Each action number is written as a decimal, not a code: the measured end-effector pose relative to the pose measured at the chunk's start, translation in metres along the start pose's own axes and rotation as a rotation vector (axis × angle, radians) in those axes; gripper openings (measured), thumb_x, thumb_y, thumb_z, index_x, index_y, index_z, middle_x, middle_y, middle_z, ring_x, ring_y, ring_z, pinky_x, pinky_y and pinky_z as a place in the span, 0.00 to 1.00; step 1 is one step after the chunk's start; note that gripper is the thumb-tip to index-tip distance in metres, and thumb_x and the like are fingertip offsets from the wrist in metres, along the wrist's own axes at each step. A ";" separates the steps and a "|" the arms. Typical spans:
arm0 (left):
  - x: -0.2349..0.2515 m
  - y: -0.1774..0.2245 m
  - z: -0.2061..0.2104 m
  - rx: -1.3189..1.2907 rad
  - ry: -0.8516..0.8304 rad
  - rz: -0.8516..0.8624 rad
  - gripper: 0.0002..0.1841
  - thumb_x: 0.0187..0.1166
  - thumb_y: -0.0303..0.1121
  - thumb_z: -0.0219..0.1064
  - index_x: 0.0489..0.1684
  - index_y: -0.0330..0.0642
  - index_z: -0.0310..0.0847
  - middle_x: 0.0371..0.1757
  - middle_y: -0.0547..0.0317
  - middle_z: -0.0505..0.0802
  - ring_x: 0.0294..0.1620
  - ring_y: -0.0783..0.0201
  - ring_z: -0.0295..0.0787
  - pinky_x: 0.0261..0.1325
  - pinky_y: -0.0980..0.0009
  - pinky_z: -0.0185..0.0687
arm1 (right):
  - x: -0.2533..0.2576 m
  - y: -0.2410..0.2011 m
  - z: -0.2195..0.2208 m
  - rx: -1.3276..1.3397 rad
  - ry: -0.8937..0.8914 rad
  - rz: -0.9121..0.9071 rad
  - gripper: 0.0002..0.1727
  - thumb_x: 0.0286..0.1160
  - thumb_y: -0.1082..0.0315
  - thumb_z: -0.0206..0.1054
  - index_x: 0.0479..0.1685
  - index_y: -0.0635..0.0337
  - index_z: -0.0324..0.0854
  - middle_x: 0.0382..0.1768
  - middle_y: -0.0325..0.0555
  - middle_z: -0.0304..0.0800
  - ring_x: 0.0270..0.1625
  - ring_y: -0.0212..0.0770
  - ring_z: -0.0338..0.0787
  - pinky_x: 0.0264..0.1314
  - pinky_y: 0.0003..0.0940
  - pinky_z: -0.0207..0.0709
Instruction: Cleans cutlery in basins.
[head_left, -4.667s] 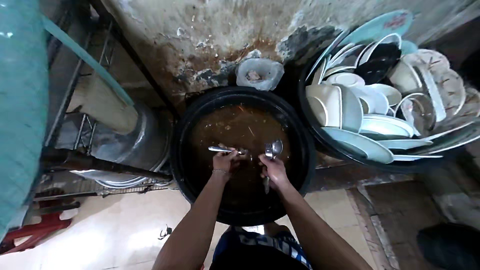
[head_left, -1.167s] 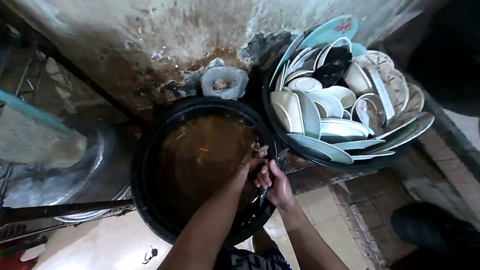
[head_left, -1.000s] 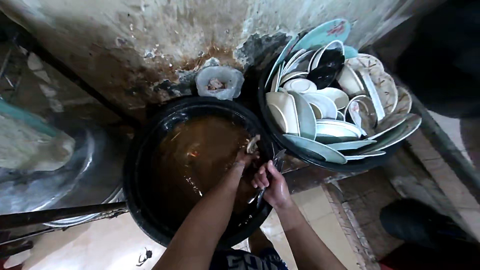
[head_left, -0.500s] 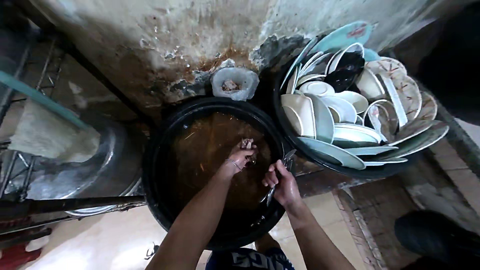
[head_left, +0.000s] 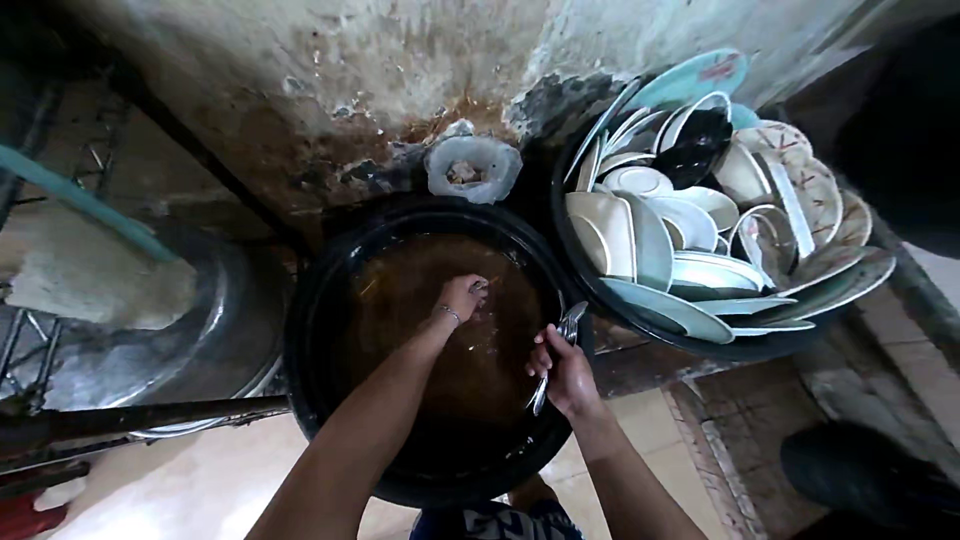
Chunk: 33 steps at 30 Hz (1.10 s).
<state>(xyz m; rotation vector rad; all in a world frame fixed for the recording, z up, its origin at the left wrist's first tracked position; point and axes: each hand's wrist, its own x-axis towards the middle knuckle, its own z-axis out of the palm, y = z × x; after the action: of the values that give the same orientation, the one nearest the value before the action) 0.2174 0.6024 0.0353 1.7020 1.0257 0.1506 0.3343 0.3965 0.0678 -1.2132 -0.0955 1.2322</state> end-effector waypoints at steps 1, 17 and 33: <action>0.002 0.000 -0.002 0.215 0.012 0.061 0.16 0.89 0.34 0.63 0.69 0.43 0.85 0.64 0.49 0.93 0.65 0.54 0.91 0.75 0.51 0.80 | 0.000 0.000 0.001 0.003 0.003 0.005 0.22 0.95 0.55 0.49 0.36 0.58 0.79 0.11 0.34 0.68 0.12 0.31 0.71 0.22 0.29 0.77; 0.041 -0.037 -0.058 0.839 0.026 -0.079 0.37 0.85 0.30 0.63 0.95 0.68 0.54 0.79 0.34 0.80 0.75 0.28 0.79 0.69 0.28 0.75 | 0.000 0.004 -0.004 -0.070 -0.002 -0.004 0.21 0.94 0.56 0.50 0.40 0.61 0.80 0.12 0.35 0.67 0.13 0.32 0.71 0.25 0.31 0.79; 0.033 -0.048 -0.082 0.648 0.152 -0.274 0.52 0.65 0.26 0.81 0.95 0.45 0.51 0.85 0.30 0.72 0.78 0.26 0.74 0.73 0.28 0.73 | 0.006 0.007 -0.007 -0.133 -0.039 0.001 0.20 0.93 0.58 0.51 0.38 0.62 0.81 0.12 0.35 0.68 0.14 0.33 0.71 0.26 0.32 0.80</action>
<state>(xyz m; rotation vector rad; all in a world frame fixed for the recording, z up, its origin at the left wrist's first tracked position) 0.1654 0.6866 0.0152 2.1171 1.5223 -0.2631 0.3370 0.3954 0.0568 -1.3044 -0.2081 1.2662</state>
